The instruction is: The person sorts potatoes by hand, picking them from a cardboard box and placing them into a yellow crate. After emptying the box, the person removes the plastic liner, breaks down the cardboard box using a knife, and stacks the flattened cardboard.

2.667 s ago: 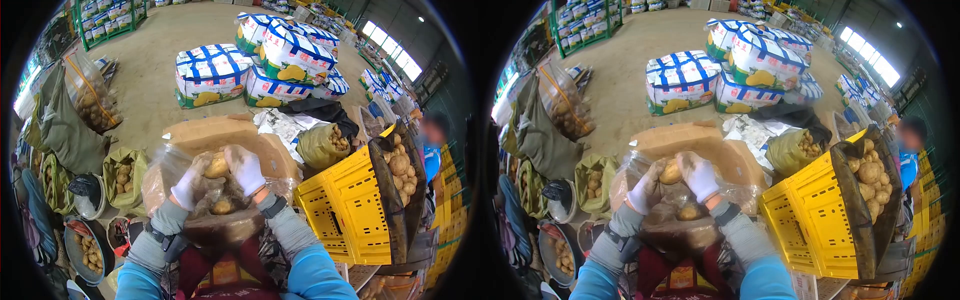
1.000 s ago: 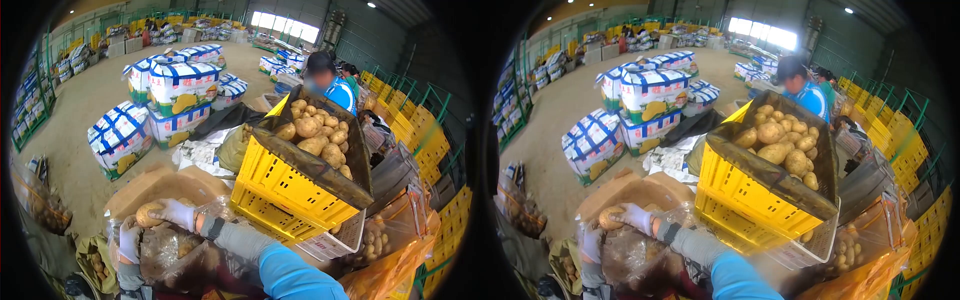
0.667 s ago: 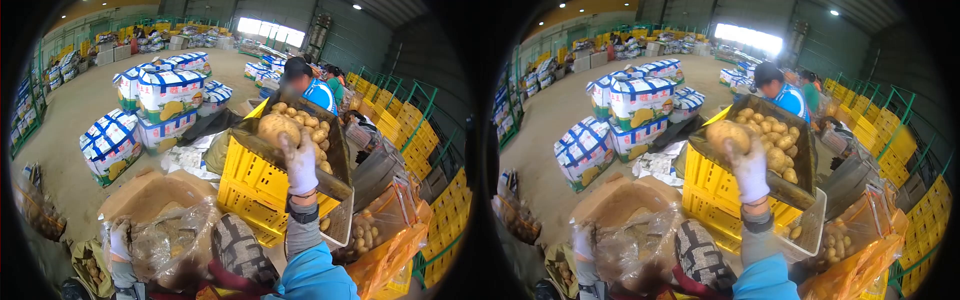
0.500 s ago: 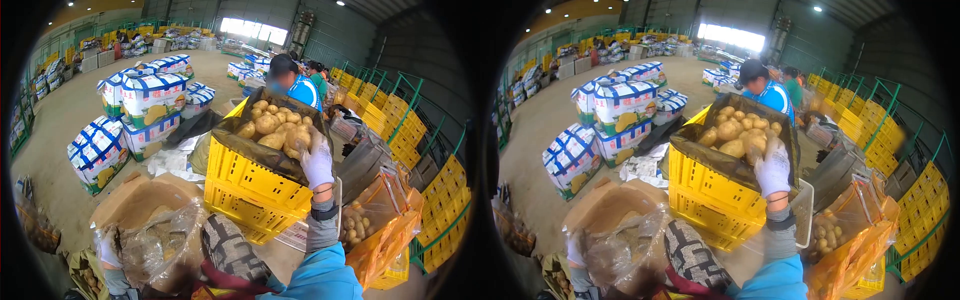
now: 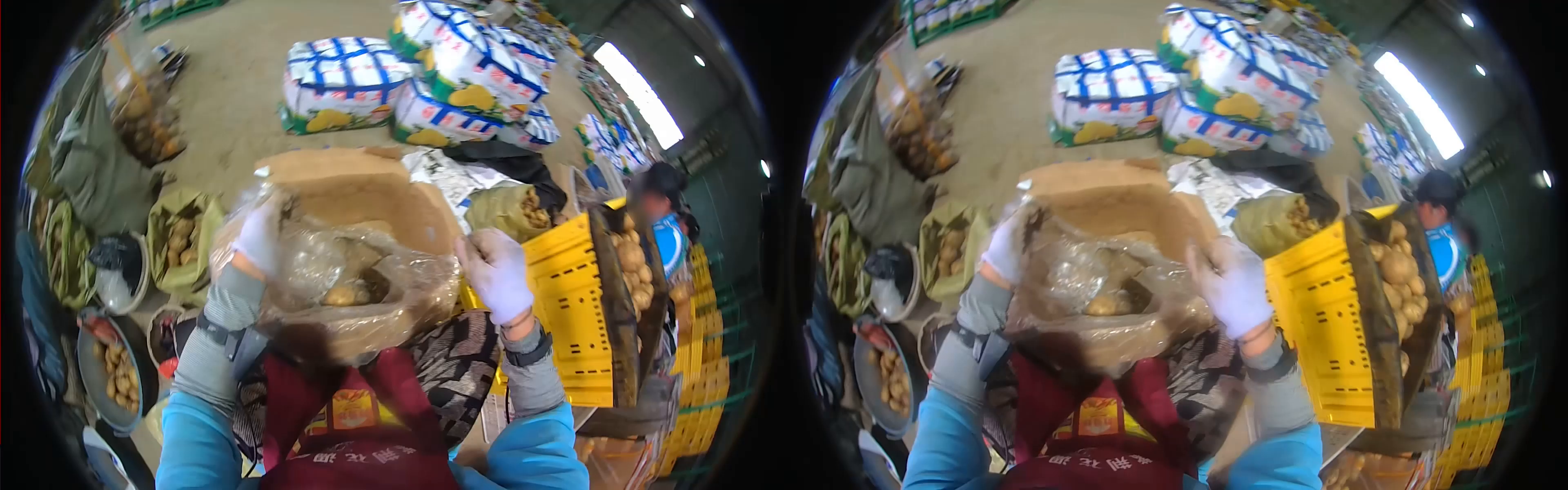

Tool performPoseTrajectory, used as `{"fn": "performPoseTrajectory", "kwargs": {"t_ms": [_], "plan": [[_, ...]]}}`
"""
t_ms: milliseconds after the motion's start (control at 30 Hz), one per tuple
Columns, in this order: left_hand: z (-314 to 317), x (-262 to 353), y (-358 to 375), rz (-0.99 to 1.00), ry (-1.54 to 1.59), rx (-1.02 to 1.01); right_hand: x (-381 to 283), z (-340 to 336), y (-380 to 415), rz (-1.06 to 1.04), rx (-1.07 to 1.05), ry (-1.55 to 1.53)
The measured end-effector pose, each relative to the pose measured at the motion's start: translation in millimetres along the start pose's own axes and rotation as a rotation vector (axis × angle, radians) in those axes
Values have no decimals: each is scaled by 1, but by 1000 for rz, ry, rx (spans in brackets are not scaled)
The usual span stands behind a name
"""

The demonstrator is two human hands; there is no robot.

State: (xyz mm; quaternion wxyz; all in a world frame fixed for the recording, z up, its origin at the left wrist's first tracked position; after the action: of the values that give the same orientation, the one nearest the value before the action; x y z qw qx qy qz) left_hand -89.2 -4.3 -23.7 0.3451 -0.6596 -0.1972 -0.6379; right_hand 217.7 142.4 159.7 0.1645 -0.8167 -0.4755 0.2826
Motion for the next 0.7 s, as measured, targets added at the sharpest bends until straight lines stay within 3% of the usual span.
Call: {"fn": "performPoseTrajectory", "kwargs": {"t_ms": [33,100,200,233,300,367,400,433,500,533,633,667,700], "plan": [[6,7,5,-133,242,2,6,53,-1,71,-236,11],[5,15,4,-136,403,31,12,148,4,29,-672,-138],[5,57,8,-397,696,117,35,291,37,26,-1108,-129],[5,65,11,-527,803,160,36,324,43,-13,-1254,28],[-2,54,11,-574,836,219,37,376,66,-143,-1501,274],[-6,45,9,-602,833,276,60,436,115,-319,-1565,337],[-7,43,7,-605,812,306,58,449,134,-387,-1476,359],[-9,43,5,-607,787,337,76,478,168,-324,-1356,363],[-12,59,2,-706,624,408,52,466,171,-333,-1212,523],[-10,72,1,-729,634,452,49,471,168,-213,-1257,503],[-8,77,0,-655,652,477,69,485,158,-268,-1411,308],[-9,77,-3,-566,537,419,81,485,158,-195,-1275,162],[-11,73,-3,-474,424,359,72,468,138,-71,-1289,125]]}}
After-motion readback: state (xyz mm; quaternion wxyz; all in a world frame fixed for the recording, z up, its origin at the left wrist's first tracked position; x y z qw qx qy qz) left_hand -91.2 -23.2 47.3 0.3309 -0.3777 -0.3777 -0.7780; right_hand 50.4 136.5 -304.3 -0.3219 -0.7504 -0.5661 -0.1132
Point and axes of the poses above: each hand's wrist, its own y-axis away from the middle knuckle, its own z-axis out of the palm, x = y × z, the point moved 4 cm from there along -y, towards the middle knuckle, and after that the axes turned 6 degrees about x, right-handed, at the moved point
